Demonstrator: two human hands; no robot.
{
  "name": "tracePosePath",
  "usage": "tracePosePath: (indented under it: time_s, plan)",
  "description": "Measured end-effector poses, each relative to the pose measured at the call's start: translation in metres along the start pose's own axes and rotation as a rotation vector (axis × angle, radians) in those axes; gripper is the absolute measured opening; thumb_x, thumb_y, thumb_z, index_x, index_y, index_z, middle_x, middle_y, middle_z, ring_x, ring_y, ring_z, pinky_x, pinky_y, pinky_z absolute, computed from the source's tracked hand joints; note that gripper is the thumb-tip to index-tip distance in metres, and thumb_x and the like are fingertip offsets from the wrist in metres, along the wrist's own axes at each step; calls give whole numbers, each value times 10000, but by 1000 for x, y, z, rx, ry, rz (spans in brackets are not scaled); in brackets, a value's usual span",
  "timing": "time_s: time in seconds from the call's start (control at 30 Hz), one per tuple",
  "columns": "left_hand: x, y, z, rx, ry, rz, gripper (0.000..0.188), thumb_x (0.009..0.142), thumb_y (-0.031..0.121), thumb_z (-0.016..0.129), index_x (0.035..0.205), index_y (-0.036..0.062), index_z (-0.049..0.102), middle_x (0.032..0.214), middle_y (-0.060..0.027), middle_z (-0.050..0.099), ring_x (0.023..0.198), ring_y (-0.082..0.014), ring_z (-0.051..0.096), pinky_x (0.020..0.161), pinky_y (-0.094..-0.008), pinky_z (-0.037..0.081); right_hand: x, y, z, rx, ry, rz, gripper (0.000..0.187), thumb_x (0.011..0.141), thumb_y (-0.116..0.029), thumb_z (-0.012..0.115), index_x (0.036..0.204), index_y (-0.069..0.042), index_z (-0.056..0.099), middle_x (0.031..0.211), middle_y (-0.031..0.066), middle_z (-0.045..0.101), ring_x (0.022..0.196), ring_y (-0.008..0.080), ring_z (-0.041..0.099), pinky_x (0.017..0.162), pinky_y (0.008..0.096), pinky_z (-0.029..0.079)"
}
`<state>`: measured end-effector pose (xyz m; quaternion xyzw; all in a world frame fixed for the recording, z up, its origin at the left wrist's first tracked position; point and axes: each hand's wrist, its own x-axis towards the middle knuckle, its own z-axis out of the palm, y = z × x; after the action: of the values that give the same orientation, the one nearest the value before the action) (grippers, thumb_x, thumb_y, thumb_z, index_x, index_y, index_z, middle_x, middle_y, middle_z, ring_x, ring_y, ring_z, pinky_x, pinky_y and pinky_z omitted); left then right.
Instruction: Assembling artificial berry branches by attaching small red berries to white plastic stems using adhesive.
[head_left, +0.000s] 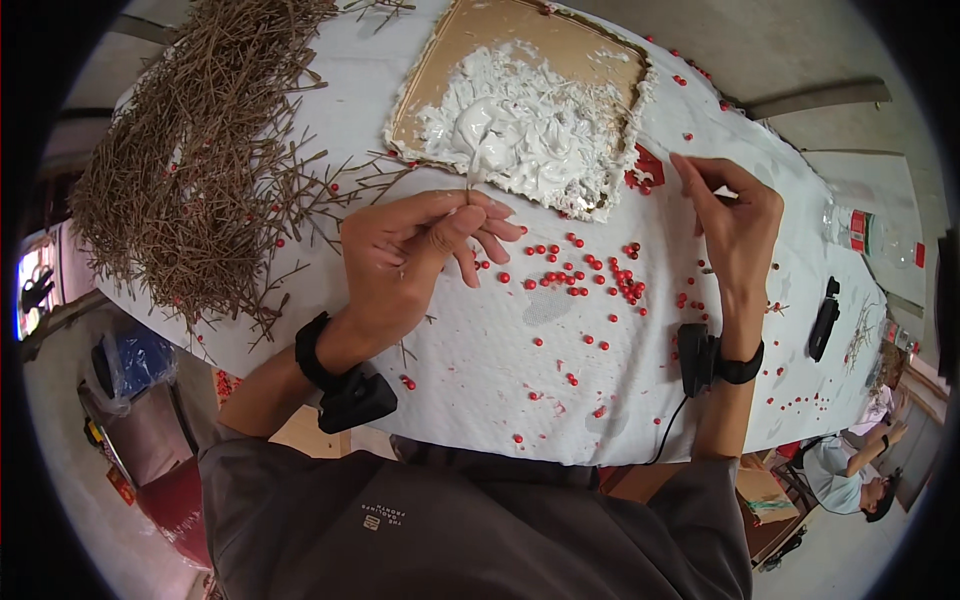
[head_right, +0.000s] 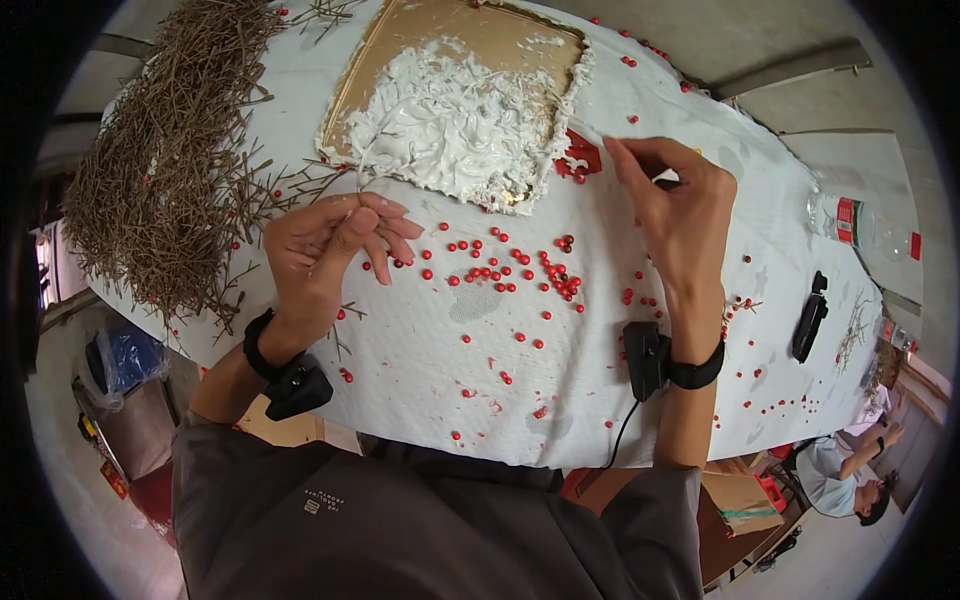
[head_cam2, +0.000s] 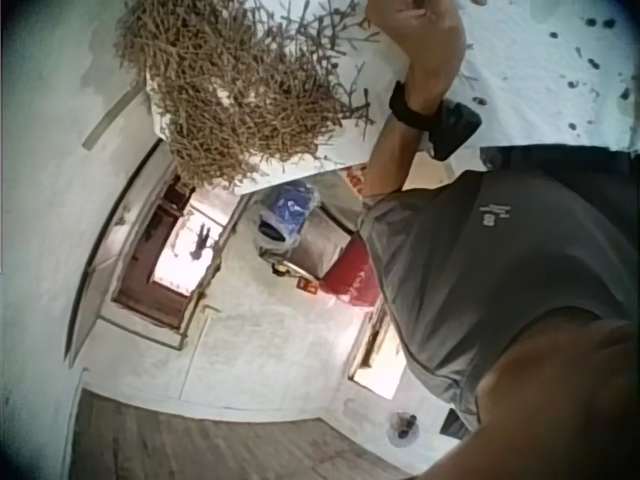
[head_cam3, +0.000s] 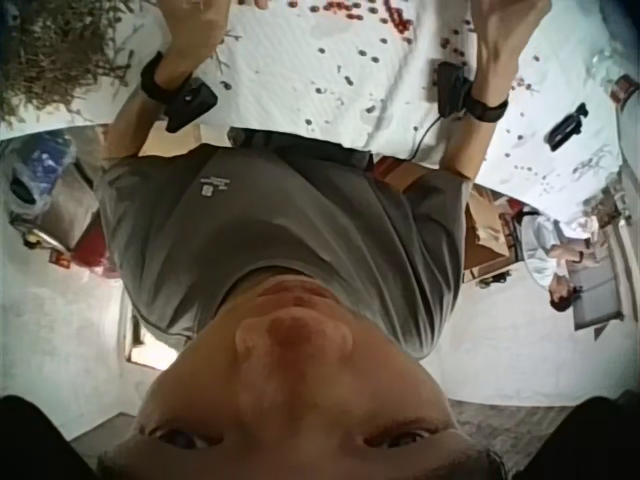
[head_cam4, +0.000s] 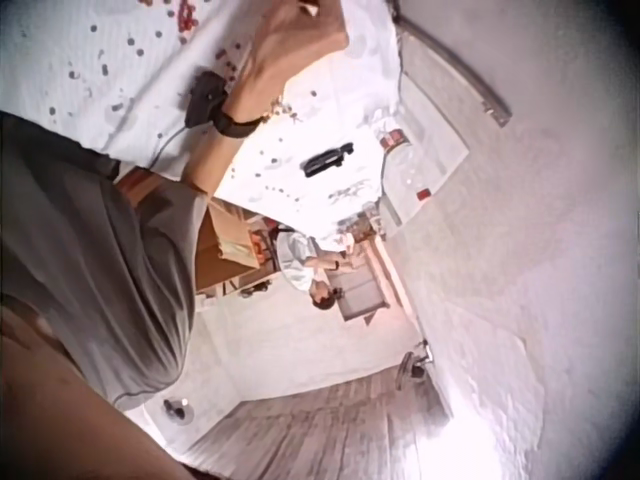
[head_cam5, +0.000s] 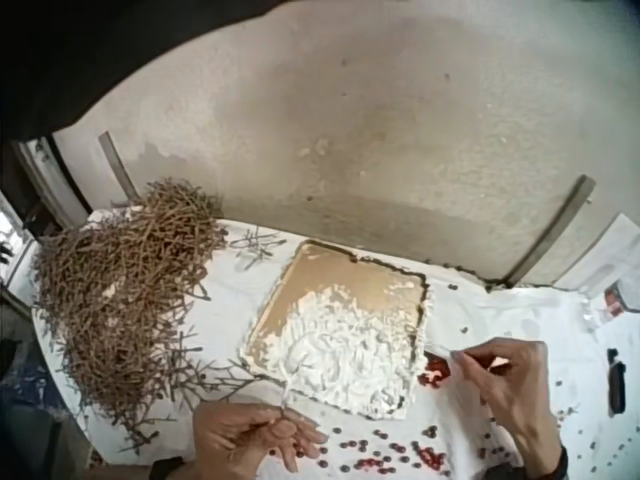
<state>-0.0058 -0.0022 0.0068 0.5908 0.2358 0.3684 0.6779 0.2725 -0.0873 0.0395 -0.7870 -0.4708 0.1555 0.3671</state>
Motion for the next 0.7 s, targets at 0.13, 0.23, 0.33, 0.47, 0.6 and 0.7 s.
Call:
tracePosePath:
  time_s: [0.13, 0.23, 0.33, 0.47, 0.6, 0.7]
  plan:
    - [-1, -2, -3, -58, -35, 73, 172, 964, -1, 514, 1003, -129, 622, 930, -220, 693, 719, -241, 698, 506, -263, 536, 5, -4, -16, -84, -21, 108, 190, 851, -153, 731, 879, 35, 716, 619, 5, 583, 474, 35, 450, 425, 191, 307]
    - [3, 2, -1, -92, -76, 98, 173, 967, -6, 507, 1002, -137, 614, 934, -226, 689, 730, -255, 702, 499, -270, 540, 1, -35, -34, -26, 19, 201, 179, 845, -133, 732, 852, 43, 702, 606, -4, 567, 470, 28, 439, 416, 204, 295]
    - [0, 8, 0, -1, -45, -5, 232, 995, 45, 456, 972, -134, 602, 891, -252, 682, 628, -225, 665, 556, -292, 539, -17, -58, -38, 105, 70, 251, 147, 834, -92, 735, 828, 47, 688, 608, -10, 559, 479, 22, 436, 407, 224, 299]
    - [0, 10, 3, -111, -55, -66, 251, 1001, 68, 456, 970, -133, 604, 871, -243, 681, 624, -228, 669, 529, -281, 532, -39, -72, -12, 70, 268, -562, 129, 717, 46, 786, 774, 29, 673, 603, 54, 596, 483, 97, 509, 434, 205, 353]
    - [4, 19, 0, -266, -161, -258, 266, 1007, 88, 456, 967, -127, 607, 855, -235, 679, 629, -228, 674, 528, -279, 532, -41, -69, 17, -1, 161, -894, 173, 675, 102, 790, 762, 46, 651, 612, 96, 608, 460, 144, 517, 424, 213, 357]
    - [6, 16, -2, -249, -145, -198, 276, 1010, 100, 458, 962, -124, 612, 856, -232, 679, 627, -224, 673, 526, -278, 534, -48, -73, 23, -15, 132, -823, 178, 668, 107, 792, 756, 47, 649, 620, 105, 614, 465, 153, 526, 432, 217, 370]
